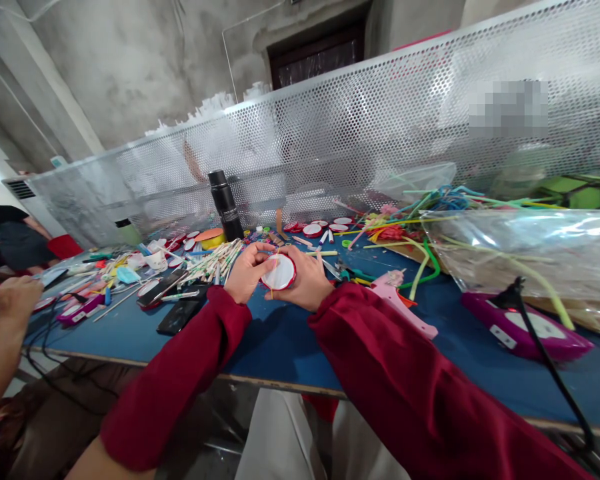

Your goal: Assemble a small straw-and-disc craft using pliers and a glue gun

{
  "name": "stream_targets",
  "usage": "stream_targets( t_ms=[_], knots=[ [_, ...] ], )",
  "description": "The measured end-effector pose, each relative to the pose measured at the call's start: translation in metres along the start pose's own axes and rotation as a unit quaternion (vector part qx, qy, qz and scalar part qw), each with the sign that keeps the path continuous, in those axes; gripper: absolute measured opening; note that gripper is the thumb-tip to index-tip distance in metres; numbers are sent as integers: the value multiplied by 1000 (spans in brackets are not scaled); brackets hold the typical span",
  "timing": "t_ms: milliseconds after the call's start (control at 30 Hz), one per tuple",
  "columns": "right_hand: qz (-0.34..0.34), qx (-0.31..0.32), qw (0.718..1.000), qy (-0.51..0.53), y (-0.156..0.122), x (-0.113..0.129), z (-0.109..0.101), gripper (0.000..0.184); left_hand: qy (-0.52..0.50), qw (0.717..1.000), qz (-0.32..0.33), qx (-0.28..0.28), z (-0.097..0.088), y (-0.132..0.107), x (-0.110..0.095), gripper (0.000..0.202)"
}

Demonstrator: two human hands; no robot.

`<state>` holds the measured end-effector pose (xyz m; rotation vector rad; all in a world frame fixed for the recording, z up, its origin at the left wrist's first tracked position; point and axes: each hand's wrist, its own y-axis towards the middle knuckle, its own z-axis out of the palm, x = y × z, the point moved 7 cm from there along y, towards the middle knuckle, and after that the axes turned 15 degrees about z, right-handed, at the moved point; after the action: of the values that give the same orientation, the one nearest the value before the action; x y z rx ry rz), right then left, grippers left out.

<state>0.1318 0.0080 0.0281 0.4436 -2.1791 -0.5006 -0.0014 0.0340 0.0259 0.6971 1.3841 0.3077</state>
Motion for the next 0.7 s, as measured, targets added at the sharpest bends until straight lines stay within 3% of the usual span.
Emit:
stream_targets(
  t_ms=[700],
  knots=[
    [5,5,1000,-15,-1,2,1,88,5,1000,-9,-3,-3,1,-1,50]
  ],
)
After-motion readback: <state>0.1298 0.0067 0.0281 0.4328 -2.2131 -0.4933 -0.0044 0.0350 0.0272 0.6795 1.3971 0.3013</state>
